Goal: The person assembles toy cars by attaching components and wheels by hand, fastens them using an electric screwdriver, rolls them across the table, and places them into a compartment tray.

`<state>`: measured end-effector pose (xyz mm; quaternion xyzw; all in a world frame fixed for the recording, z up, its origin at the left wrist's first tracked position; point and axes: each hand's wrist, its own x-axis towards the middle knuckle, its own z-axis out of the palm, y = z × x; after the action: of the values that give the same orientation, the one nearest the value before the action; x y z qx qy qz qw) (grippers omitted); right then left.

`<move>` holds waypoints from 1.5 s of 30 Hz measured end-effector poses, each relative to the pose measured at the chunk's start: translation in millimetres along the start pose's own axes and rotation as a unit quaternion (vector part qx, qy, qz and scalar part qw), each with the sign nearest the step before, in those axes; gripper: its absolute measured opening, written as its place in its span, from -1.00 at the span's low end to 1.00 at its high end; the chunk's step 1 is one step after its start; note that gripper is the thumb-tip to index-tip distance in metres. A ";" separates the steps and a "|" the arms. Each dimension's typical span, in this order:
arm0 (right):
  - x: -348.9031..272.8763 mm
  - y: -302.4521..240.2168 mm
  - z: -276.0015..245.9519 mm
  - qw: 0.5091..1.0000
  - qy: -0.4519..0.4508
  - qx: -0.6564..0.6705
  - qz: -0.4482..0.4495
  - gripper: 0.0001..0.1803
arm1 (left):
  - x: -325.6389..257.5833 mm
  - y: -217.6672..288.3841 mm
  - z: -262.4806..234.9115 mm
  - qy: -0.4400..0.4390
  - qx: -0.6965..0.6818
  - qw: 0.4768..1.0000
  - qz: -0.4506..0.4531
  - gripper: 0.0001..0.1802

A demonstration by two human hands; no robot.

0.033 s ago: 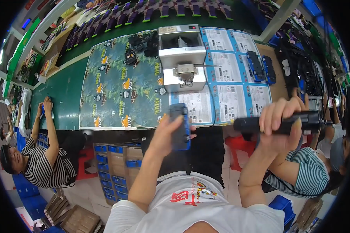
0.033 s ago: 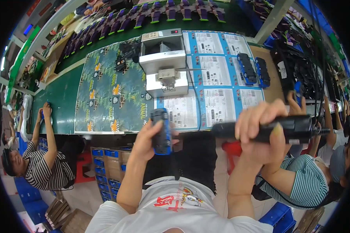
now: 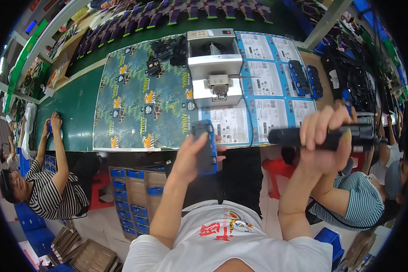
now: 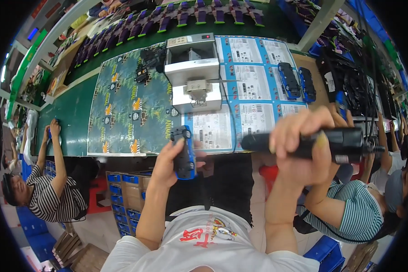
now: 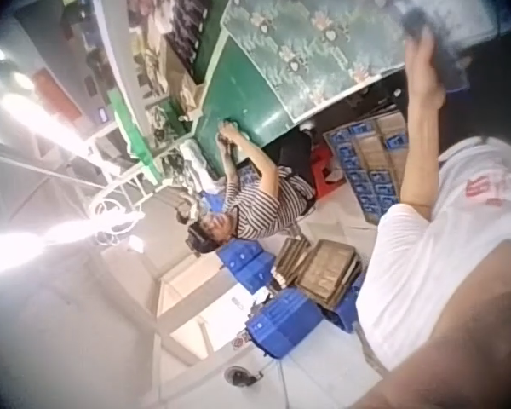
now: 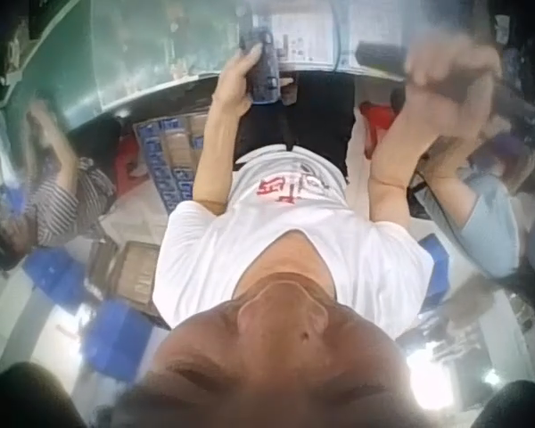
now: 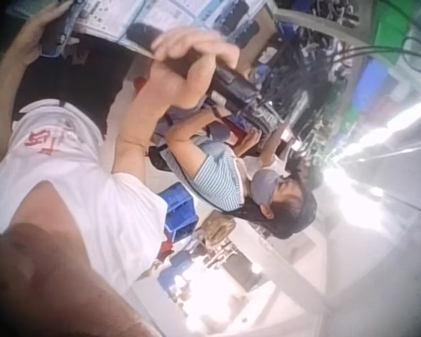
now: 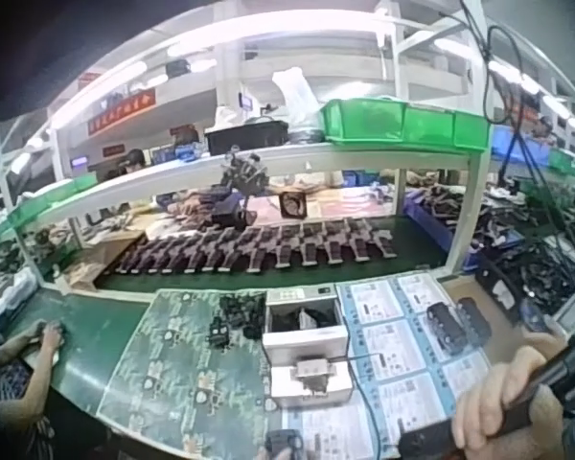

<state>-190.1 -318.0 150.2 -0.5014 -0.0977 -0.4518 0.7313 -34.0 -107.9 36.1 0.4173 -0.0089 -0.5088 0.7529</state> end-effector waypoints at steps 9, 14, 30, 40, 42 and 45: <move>52.6 114.8 63.5 0.986 0.022 -0.156 -0.047 -0.84 | 32.3 15.1 -34.6 0.005 0.063 0.990 0.127 -0.72; 55.0 125.9 75.2 0.984 0.039 -0.174 -0.018 -0.83 | 33.3 17.1 -27.3 0.023 0.074 0.989 0.124 -0.72; 29.9 107.7 86.8 0.999 -0.001 0.031 0.035 -0.84 | 33.1 9.6 -29.6 0.017 0.106 0.983 0.150 -0.72; 13.2 130.3 92.2 0.994 -0.015 -0.099 0.046 -0.85 | 28.1 7.5 -17.9 0.040 0.102 0.978 0.176 -0.73; 10.7 135.6 93.5 0.997 -0.010 -0.052 0.053 -0.79 | 27.0 5.5 -19.0 0.037 0.117 0.974 0.189 -0.73; 5.9 135.7 88.2 0.996 -0.027 -0.073 0.054 -0.76 | 27.1 6.4 -19.1 0.031 0.132 0.971 0.199 -0.72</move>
<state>-56.4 -236.8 108.3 -0.5699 -0.0571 -0.4042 0.7131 -7.7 -116.2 16.5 0.5186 -0.1358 -0.3301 0.7769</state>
